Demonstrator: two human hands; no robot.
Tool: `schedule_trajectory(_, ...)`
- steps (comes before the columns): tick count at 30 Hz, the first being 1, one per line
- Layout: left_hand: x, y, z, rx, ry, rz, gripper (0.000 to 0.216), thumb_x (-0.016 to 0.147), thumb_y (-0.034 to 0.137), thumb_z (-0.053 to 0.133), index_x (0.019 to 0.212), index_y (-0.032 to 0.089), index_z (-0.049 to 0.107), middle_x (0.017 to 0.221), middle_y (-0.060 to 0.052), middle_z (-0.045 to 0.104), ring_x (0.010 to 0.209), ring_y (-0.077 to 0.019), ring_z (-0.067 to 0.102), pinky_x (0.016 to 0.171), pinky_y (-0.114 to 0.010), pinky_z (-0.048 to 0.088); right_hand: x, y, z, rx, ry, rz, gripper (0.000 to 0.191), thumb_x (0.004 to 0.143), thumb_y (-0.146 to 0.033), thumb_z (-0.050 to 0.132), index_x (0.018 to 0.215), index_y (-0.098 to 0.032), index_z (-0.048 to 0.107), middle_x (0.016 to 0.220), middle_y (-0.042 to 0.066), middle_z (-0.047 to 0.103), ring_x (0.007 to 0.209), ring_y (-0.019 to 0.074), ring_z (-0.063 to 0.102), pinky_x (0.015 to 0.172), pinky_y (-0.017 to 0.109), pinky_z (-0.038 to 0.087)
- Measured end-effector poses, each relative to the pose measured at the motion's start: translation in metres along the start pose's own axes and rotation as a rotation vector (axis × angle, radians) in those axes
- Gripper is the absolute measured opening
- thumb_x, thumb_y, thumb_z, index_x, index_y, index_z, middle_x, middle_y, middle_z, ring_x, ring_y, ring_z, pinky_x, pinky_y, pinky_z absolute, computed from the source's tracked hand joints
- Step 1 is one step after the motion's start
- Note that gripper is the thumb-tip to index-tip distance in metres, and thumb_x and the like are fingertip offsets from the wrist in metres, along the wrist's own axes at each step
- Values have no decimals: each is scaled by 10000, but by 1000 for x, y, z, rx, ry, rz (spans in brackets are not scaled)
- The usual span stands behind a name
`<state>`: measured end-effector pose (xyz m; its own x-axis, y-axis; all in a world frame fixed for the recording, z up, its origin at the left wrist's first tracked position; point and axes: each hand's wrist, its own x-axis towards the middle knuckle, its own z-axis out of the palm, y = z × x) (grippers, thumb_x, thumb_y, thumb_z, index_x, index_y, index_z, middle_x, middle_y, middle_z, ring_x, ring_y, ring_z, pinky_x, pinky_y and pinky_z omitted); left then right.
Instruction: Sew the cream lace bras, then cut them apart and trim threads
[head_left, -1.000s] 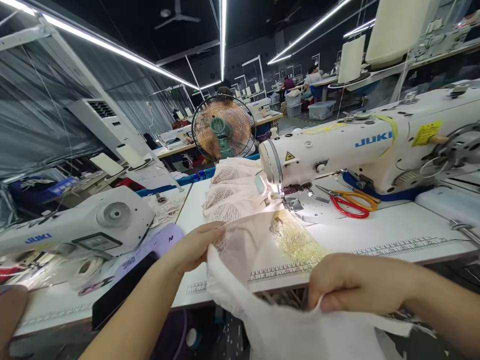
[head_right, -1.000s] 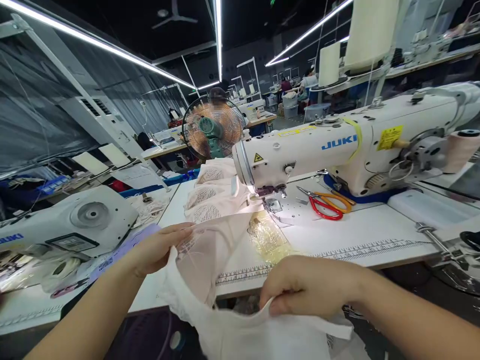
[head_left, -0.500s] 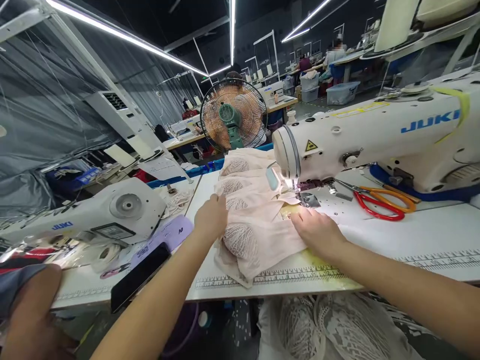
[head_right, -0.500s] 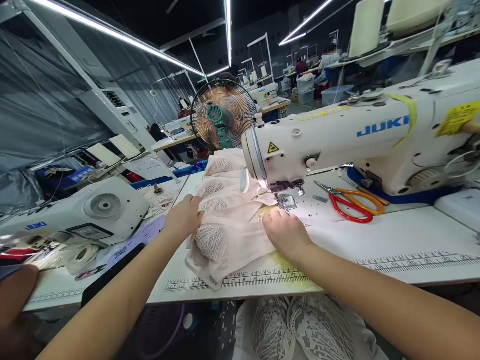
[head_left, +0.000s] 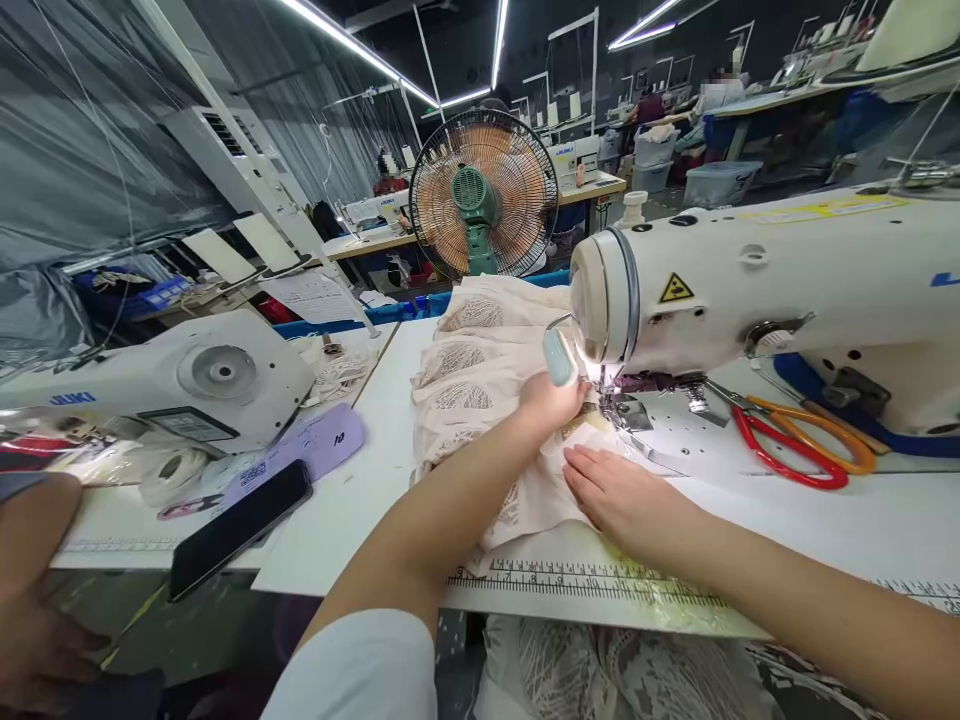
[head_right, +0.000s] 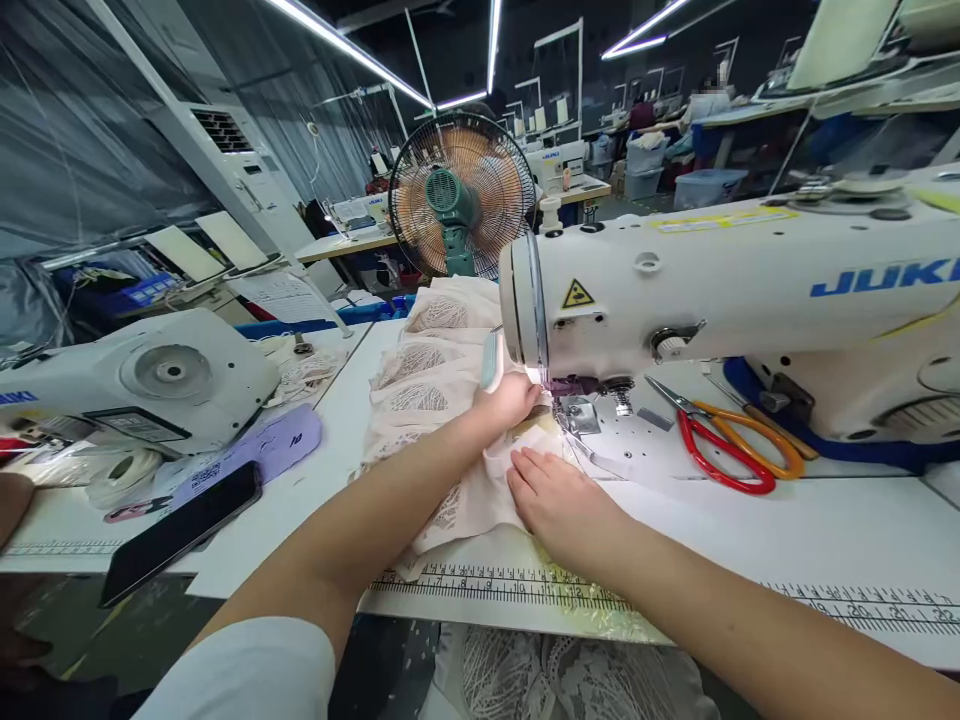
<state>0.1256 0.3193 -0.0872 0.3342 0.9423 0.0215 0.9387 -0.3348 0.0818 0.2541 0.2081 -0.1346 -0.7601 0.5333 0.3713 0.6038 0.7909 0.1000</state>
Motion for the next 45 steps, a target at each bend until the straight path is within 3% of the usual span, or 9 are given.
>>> schedule_trajectory(3, 2, 0, -11, -17, -10, -30, 312, 893, 338, 392, 986, 129, 603, 937, -131, 657, 872, -263, 632, 732, -360, 494, 4, 12, -5, 59, -24, -45, 352, 869, -180, 424, 1157, -58, 586, 1229, 173, 590, 1130, 281, 540, 940, 451, 448)
schedule_trajectory(6, -21, 2, -28, -15, -24, 12, 265, 889, 292, 399, 1008, 159, 595, 1006, -109, 648, 939, -247, 613, 787, -354, 487, 7, 22, -10, 124, -38, -62, 322, 849, -207, 474, 1108, -77, 613, 1188, 152, 616, 1094, 268, 557, 943, 437, 450)
schedule_trajectory(10, -68, 2, -35, -89, -197, 431, 294, 907, 313, 399, 1101, 168, 567, 1157, -83, 610, 1075, -194, 560, 907, -298, 455, 9, 27, -12, 191, -13, -52, 251, 834, -204, 501, 1029, -139, 643, 1057, 97, 664, 1062, 253, 563, 951, 424, 447)
schedule_trajectory(12, -83, 1, -27, -106, -192, 542, 401, 915, 349, 393, 1227, 113, 482, 1270, -131, 542, 1176, -204, 498, 983, -314, 415, 7, 26, -14, 205, 3, -42, 237, 852, -204, 482, 1018, -149, 642, 1043, 100, 660, 1074, 244, 555, 954, 413, 447)
schedule_trajectory(15, -89, 0, -11, -60, -101, 511, 497, 920, 400, 385, 1291, 72, 415, 1327, -157, 493, 1255, -218, 429, 1056, -332, 348, -5, 23, -16, 195, 3, -32, 256, 875, -198, 438, 1006, -114, 641, 1069, 143, 645, 1054, 257, 567, 904, 419, 482)
schedule_trajectory(23, -73, 2, 5, -7, -16, 521, 482, 920, 409, 393, 1215, 45, 509, 1328, -172, 491, 1256, -240, 431, 1045, -354, 370, -46, 18, -14, 52, 183, 82, 346, 926, -235, 342, 1073, -92, 620, 1115, 159, 651, 1048, 269, 587, 889, 474, 488)
schedule_trajectory(30, -74, 0, 1, -51, 7, 564, 423, 895, 429, 440, 1086, 84, 592, 1241, -151, 568, 1157, -231, 514, 975, -349, 432, -44, 16, -23, 189, 90, 60, 279, 909, -232, 386, 1035, -142, 617, 1023, 108, 670, 950, 234, 620, 872, 447, 503)
schedule_trajectory(35, -75, -1, -2, -18, -2, 591, 495, 887, 464, 434, 1145, 61, 558, 1294, -145, 531, 1170, -242, 494, 1018, -346, 381, -46, 16, -24, 221, 126, 45, 303, 920, -235, 375, 1091, -123, 598, 1084, 117, 666, 1014, 234, 604, 874, 426, 520)
schedule_trajectory(45, -60, 3, 7, 19, 58, 543, 502, 884, 469, 416, 1176, 89, 565, 1255, -120, 562, 1114, -251, 517, 968, -357, 420, -43, 23, -22, 116, 159, 41, 305, 921, -217, 368, 1050, -87, 613, 1071, 144, 673, 1006, 258, 616, 866, 457, 527)
